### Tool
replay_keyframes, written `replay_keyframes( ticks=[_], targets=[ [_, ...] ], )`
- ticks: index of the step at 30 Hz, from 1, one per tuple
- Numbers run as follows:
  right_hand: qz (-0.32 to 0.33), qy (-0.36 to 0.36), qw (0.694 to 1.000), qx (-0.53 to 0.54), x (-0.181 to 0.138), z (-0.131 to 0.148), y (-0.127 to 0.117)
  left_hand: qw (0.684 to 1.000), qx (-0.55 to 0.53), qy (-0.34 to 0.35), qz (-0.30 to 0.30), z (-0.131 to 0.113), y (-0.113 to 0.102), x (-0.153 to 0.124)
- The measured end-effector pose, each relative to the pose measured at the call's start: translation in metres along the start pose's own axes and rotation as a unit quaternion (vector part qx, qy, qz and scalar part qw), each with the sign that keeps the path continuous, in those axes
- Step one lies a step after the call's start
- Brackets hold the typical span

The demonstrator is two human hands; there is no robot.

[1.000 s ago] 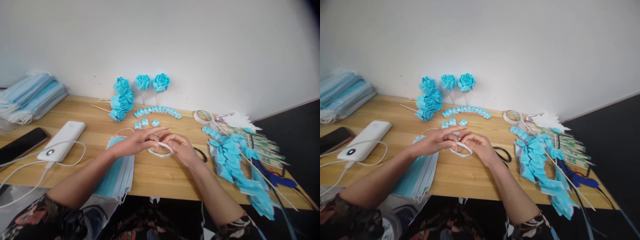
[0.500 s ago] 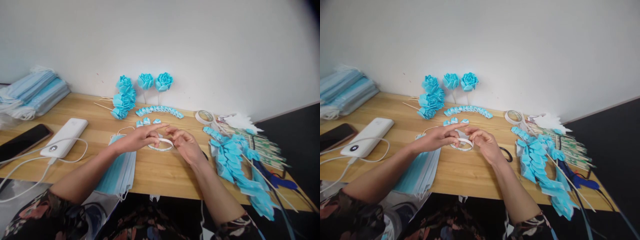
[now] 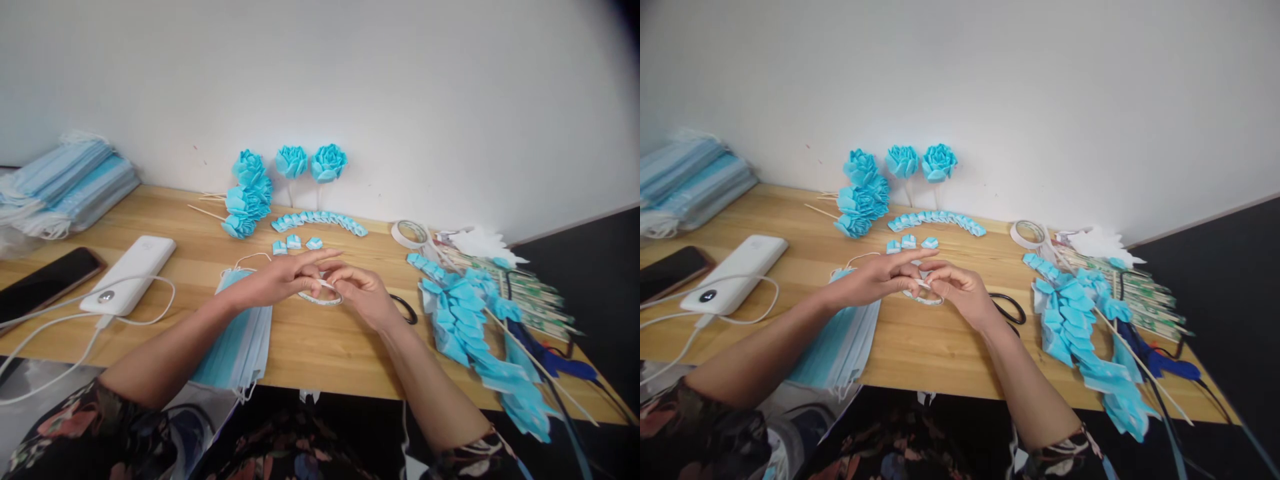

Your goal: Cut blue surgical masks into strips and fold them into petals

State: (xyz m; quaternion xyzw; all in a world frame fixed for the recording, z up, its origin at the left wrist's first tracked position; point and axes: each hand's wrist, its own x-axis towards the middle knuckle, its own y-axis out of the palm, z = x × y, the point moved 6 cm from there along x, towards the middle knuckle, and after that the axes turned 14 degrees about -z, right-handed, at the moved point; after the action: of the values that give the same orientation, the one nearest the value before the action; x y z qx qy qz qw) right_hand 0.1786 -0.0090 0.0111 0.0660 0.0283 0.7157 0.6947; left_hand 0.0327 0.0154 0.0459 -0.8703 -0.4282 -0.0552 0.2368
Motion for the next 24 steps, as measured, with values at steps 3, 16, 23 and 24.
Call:
replay_keyframes(
  ticks=[3,16,23,24],
  targets=[
    [0.003,0.005,1.000,-0.005,0.000,-0.002,-0.001,1.000,-0.008,-0.005,0.007,0.001,0.001,-0.001],
    [-0.022,-0.079,0.985,-0.153,0.002,0.001,-0.006,0.971,0.199,0.116,-0.059,0.009,-0.001,0.000],
    [-0.164,-0.194,0.799,-0.546,0.017,0.028,-0.063,0.927,0.251,0.178,-0.215,0.022,-0.025,0.005],
    [-0.142,-0.188,0.769,-0.595,0.017,0.027,-0.069,0.923,0.262,0.183,-0.213,0.024,-0.024,0.005]
  ],
)
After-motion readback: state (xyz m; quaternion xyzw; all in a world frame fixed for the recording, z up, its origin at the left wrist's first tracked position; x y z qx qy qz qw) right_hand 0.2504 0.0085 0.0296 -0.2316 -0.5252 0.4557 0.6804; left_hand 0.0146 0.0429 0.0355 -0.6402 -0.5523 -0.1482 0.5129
